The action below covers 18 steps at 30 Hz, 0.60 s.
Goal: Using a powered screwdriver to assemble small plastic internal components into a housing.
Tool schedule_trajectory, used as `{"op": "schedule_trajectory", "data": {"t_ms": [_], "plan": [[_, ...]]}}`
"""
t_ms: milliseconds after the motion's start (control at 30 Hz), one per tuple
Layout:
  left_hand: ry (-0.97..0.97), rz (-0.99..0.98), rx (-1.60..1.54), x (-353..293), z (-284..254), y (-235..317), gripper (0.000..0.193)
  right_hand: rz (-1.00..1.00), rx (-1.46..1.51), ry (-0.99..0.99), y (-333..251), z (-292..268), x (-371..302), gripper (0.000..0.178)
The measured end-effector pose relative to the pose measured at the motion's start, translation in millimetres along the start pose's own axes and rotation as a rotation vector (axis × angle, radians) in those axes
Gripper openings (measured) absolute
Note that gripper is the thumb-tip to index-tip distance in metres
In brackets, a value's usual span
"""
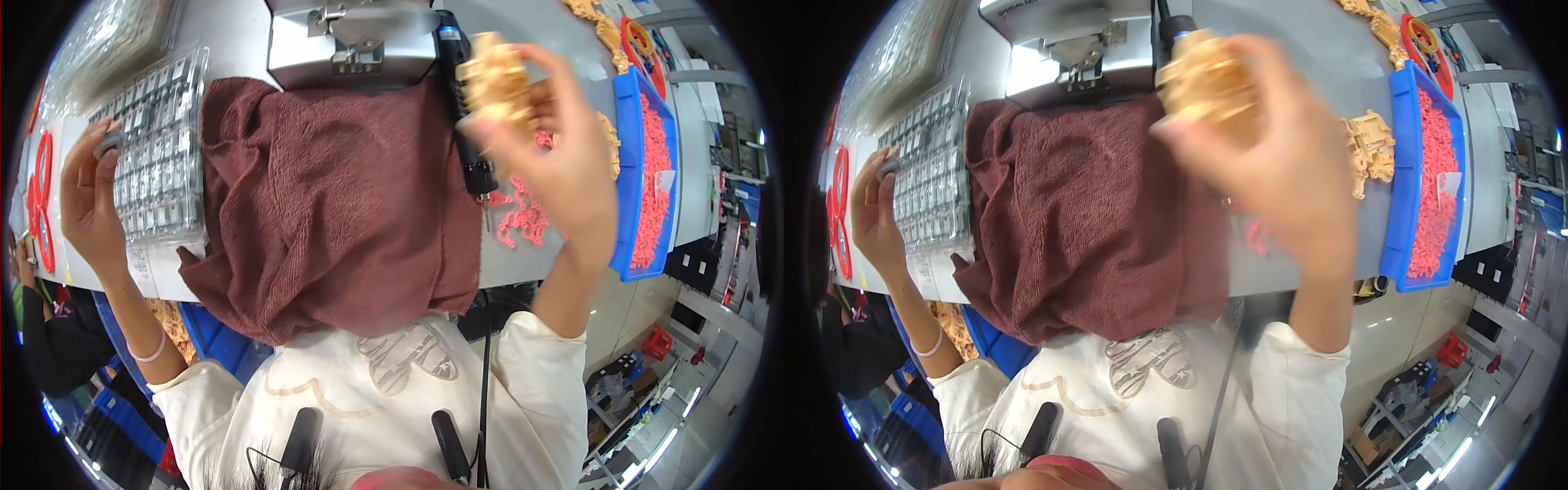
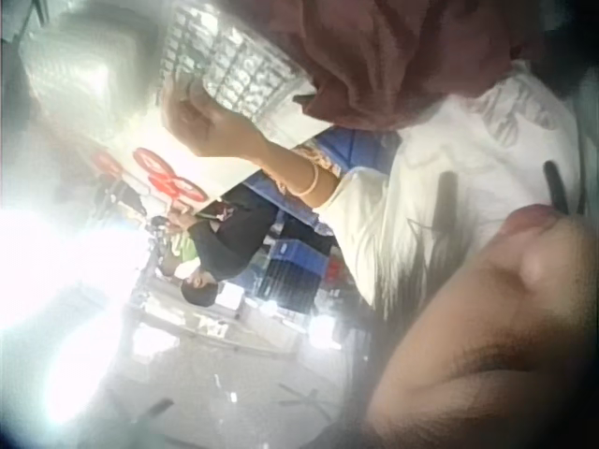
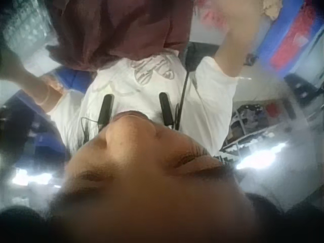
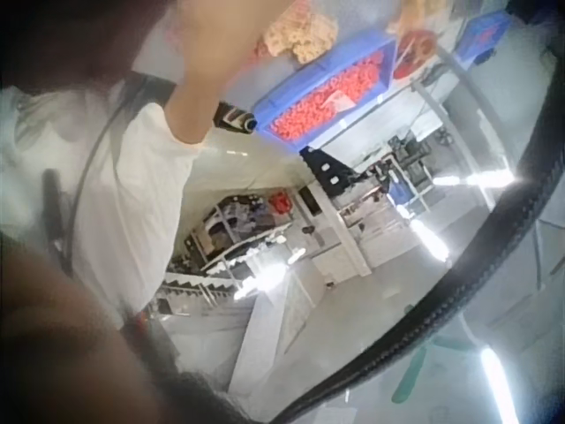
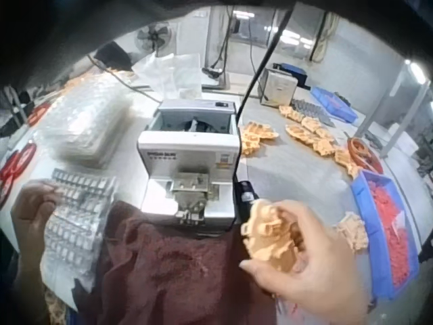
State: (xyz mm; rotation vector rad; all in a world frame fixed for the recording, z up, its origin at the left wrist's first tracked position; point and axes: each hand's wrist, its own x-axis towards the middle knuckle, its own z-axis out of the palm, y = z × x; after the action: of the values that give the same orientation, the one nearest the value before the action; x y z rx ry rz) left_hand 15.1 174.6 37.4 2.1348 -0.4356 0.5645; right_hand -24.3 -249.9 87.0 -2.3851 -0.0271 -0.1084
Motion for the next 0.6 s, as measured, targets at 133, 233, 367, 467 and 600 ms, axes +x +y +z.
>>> {"op": "schedule_trajectory", "data": {"t_ms": [133,233,367,467,600], "plan": [[-0.085,0.104,-0.165,7.0,28.2,63.2,0.027,-0.238,-0.345,0.015,-44.2,70.6,-34.9,0.065],[-0.227,0.193,-0.383,7.6,55.1,82.3,0.026,-0.190,-0.348,0.096,-54.7,92.5,-40.5,0.067],[-0.371,0.084,-0.594,9.3,85.0,98.1,0.024,-0.240,-0.132,0.042,-48.2,89.0,-46.6,0.066],[-0.535,0.010,-0.438,15.8,99.9,108.4,0.024,-0.269,0.090,-0.012,-31.1,72.2,-49.5,0.056],[-0.415,0.221,-0.129,8.6,129.2,117.9,0.023,-0.245,0.086,0.154,-13.5,49.0,-59.6,0.044]]}}
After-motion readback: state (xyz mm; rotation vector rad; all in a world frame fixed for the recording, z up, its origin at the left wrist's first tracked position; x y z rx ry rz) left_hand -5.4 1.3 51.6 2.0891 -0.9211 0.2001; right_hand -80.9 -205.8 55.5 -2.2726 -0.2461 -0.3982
